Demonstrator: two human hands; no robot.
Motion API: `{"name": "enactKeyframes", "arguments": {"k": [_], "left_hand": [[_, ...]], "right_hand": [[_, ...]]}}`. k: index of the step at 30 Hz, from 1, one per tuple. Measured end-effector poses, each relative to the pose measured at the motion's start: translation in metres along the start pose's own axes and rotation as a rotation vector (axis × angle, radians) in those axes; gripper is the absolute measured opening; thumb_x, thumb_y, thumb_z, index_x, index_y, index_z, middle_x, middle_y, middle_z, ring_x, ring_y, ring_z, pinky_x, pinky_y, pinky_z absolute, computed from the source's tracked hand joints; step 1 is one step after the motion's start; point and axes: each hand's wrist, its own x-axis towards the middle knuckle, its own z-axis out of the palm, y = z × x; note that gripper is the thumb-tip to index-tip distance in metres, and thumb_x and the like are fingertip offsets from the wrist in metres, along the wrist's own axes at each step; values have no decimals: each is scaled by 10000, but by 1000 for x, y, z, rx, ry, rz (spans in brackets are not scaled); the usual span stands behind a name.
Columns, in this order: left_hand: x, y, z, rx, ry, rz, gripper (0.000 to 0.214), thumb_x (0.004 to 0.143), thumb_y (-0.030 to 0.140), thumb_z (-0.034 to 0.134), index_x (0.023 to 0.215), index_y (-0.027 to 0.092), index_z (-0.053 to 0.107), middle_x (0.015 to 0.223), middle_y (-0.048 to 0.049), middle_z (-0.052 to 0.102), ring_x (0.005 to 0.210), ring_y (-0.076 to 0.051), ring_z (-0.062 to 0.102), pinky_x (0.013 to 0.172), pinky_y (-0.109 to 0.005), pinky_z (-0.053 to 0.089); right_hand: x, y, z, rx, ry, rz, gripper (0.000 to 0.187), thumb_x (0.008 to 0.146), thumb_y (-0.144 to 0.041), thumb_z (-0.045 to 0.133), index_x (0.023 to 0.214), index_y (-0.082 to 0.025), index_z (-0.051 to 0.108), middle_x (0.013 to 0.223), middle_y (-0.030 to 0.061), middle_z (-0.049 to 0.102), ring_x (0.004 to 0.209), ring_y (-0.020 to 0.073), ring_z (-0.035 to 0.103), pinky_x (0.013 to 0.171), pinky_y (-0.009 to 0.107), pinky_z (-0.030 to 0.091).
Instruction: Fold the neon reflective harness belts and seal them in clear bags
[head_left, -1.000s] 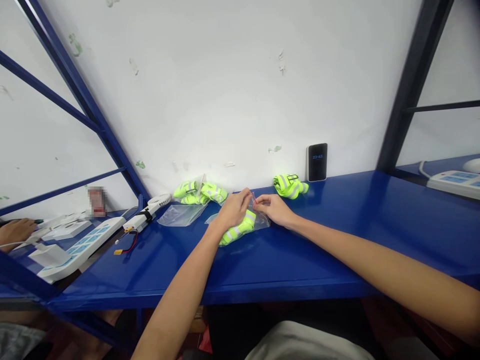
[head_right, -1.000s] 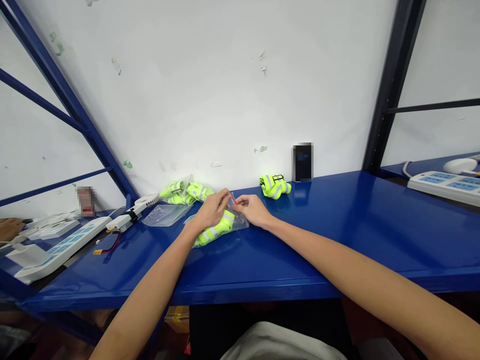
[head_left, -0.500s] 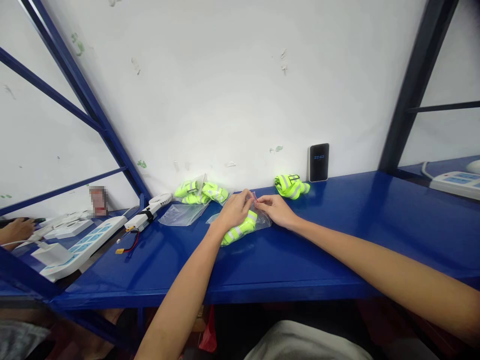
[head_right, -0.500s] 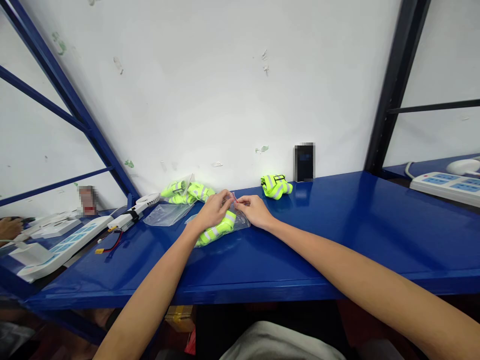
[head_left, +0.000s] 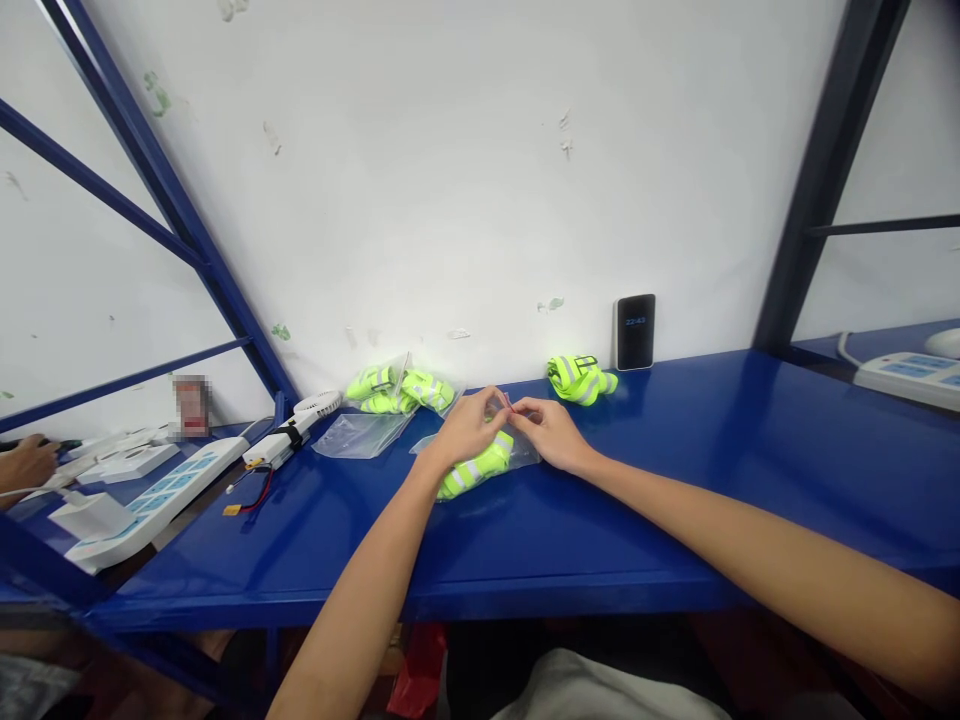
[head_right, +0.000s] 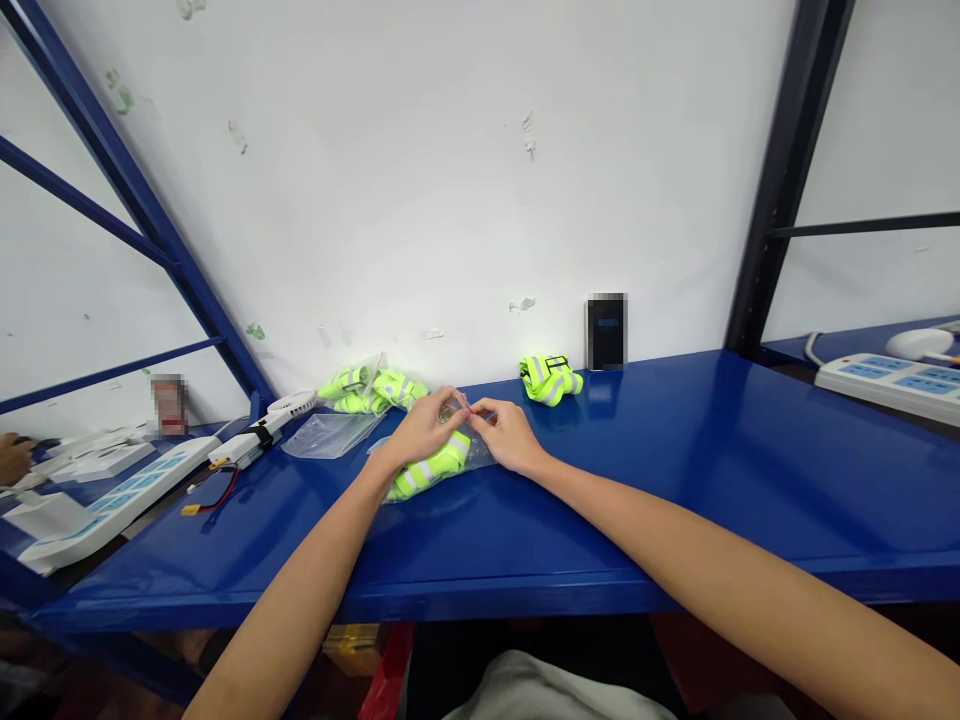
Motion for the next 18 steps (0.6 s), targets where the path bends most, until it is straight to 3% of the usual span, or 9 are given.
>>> {"name": "enactKeyframes", "arguments": {"k": [3,7,11,14,18], "left_hand": [[0,-3,-2,-45,24,2,177,907,298,474,902,184,609,930,-29,698,836,-169,627,750,-279,457],[0,-6,-3,-24,79,-25,181,899,286,475,911,181,622,909,-19,700,735,-155,597,656,-272,421],[0,-7,-4,-91,87,-81,188,867,310,527,921,172,642,888,-24,708,764,-163,618,681,-270,436],[0,-9,-6,-203,10,-131,249,833,368,583,914,154,682,874,-44,723,805,-186,645,738,-282,469],[1,-13,-6,-281,-28,-131,284,830,394,590,860,145,722,874,-61,734,841,-198,657,781,-288,478]], "right_hand": [[3,1,-3,90,-76,109,313,837,-437,573,964,-175,687,805,41,696,648,172,581,608,284,432],[6,-1,-5,80,-129,171,259,809,-398,606,788,-149,672,693,46,673,616,176,595,585,278,436],[3,-7,0,-117,-62,62,228,868,-335,528,749,-170,631,677,29,659,598,157,564,578,268,399],[0,-10,4,-267,-11,-70,256,910,-308,471,742,-180,616,684,16,647,600,145,531,597,267,365],[0,-11,2,-278,-29,-103,254,921,-307,463,809,-181,653,710,12,659,619,148,543,609,266,361]]}}
